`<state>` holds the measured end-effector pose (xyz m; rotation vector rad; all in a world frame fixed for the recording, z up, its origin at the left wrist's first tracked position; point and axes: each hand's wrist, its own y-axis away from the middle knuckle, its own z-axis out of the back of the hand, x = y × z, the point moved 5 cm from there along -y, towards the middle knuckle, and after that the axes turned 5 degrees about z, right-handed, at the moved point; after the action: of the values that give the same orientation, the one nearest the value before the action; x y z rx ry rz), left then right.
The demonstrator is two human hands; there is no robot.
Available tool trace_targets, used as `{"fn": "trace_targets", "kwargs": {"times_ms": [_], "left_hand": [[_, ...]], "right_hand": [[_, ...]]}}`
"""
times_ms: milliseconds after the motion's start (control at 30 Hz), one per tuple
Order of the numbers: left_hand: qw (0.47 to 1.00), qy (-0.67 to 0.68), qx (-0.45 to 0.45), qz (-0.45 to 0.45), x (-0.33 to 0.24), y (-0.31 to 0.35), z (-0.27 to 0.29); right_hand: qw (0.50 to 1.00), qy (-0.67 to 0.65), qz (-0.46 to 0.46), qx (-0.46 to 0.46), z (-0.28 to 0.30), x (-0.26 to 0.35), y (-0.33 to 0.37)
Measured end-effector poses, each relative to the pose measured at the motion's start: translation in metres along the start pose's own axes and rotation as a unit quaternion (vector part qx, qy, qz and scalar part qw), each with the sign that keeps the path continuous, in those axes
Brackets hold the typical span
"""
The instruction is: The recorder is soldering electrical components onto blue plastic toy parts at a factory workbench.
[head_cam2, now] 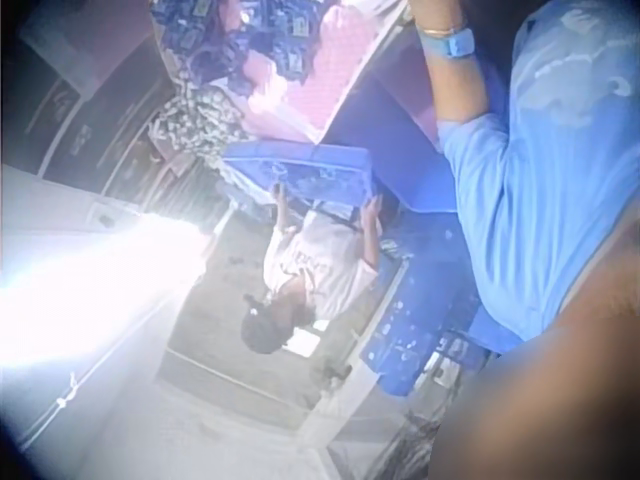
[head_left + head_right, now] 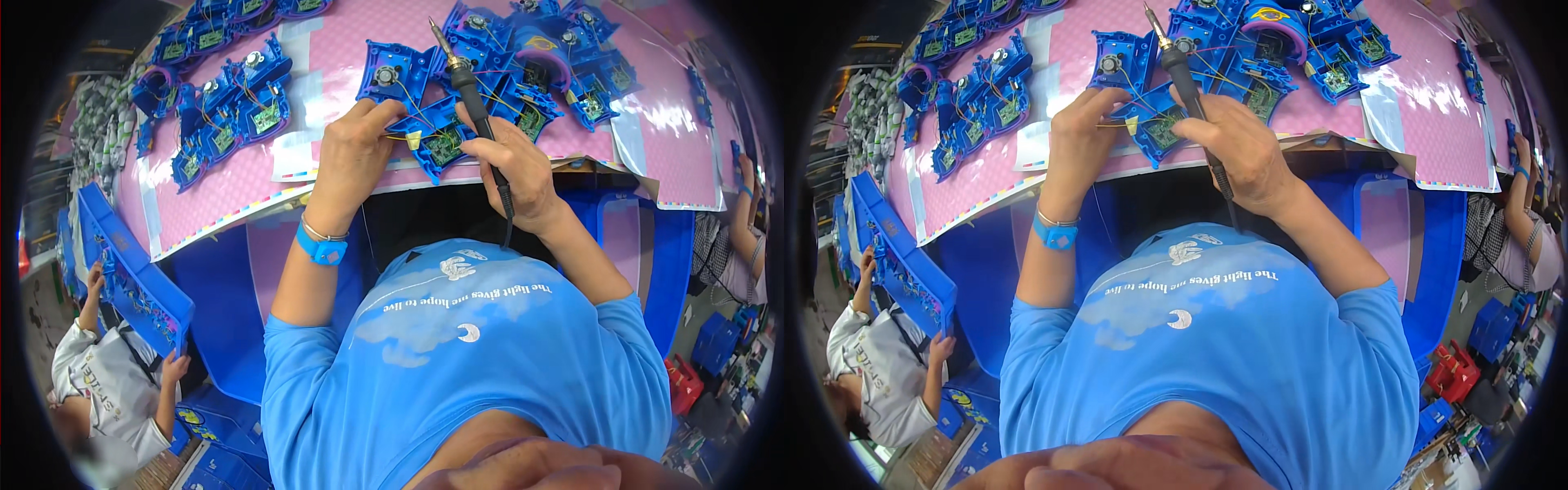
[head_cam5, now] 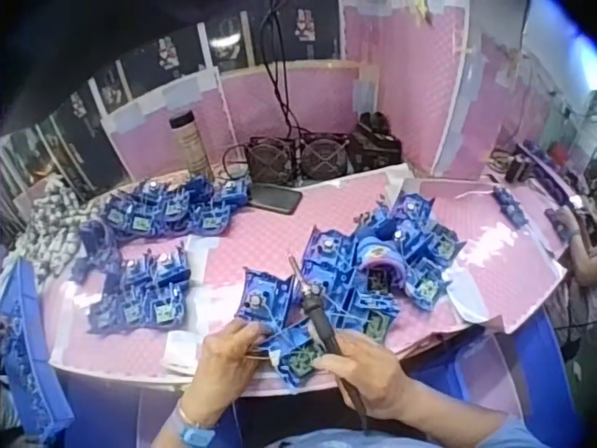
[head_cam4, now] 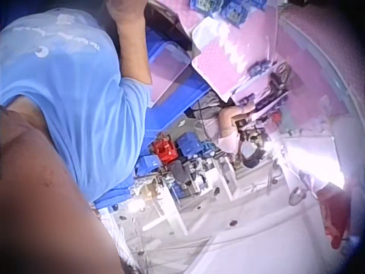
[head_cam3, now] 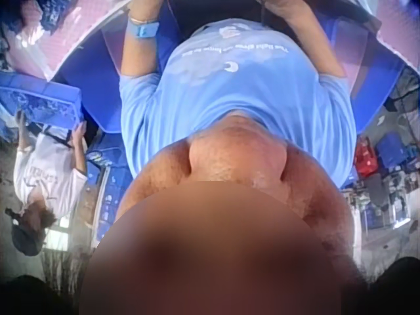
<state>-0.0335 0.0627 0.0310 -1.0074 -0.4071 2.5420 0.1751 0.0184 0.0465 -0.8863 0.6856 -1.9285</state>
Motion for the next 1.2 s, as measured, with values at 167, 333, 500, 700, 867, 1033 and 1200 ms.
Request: {"fn": "trace_targets", "kwargs": {"times_ms": [167,333,500,700,867,1033,1200], "left_hand": [[0.998,-0.06,0.006,-0.024,-0.002,0.0,0.005],[0.983,-0.147,0.052,-0.092,-0.002,-0.007,0.017],[0.995,-0.051,0.069,-0.049,-0.004,0.018,0.04],[0.925,0.288,-0.01,0.248,0.0,0.049,0.041],[0.697,0.655,-0.092,0.278,0.013,0.067,0.03],[0.687,0.675,-0.042,0.266,-0.013,0.065,0.018],[0.754,0.613,-0.033,0.232,-0.029,0.062,0.011]], "right_hand": [[1.0,0.003,-0.016,-0.014,0.0,-0.004,0.002],[1.0,0.022,-0.015,-0.01,0.001,-0.002,0.001],[1.0,0.013,-0.023,-0.001,-0.005,-0.006,0.01],[0.998,0.056,0.007,0.01,-0.013,0.01,-0.003],[1.0,0.017,0.003,-0.021,-0.004,0.022,-0.017],[0.978,-0.179,-0.088,-0.066,-0.006,0.02,-0.029],[0.95,-0.278,-0.123,-0.071,-0.024,0.023,-0.04]]}}
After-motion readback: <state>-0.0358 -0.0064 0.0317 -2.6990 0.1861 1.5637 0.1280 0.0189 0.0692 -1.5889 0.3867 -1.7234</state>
